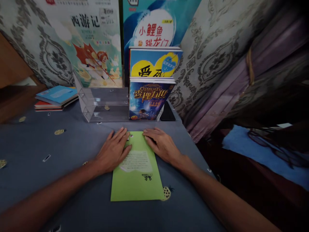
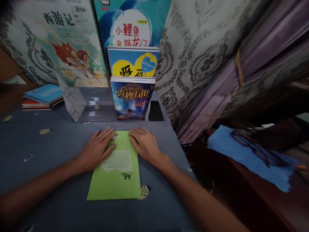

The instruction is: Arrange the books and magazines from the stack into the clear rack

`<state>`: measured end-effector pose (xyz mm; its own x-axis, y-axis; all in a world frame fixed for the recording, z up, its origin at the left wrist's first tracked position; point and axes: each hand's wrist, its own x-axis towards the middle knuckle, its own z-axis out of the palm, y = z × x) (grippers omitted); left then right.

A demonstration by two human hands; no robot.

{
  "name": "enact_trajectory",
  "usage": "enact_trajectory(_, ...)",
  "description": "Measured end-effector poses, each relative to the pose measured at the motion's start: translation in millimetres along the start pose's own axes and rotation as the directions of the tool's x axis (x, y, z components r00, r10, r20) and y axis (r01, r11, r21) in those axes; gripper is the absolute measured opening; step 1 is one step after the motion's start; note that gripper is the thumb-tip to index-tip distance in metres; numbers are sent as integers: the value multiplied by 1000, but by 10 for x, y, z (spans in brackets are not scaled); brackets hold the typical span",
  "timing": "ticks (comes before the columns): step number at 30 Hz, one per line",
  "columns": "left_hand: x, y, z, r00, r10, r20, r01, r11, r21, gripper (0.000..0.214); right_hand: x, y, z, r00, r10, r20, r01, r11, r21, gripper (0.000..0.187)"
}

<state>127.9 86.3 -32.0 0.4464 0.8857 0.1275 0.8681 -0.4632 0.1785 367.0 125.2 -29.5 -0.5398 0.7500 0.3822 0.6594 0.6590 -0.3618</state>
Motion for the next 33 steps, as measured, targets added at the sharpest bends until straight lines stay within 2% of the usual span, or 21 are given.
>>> enact_trajectory(9,1,-15,7,1000,3,-10,-3,999,-52,58,-30,-32,47,1000,-15,16,15,1000,-25,28)
enact_trajectory(23,-37,-21,17,1000,-7,-15,6,999,-43,57,-130,-287,130,999,26,43,-21,994,-110,35)
enact_trajectory(29,-236,34,54,998,35,-47,-38,998,-49,57,-378,-532,75,992,70,101,-51,983,-177,41)
enact_trajectory(33,-497,161,41,997,48,-57,-52,997,-58,59,-677,-727,34,992,32,123,-10,985,-173,42)
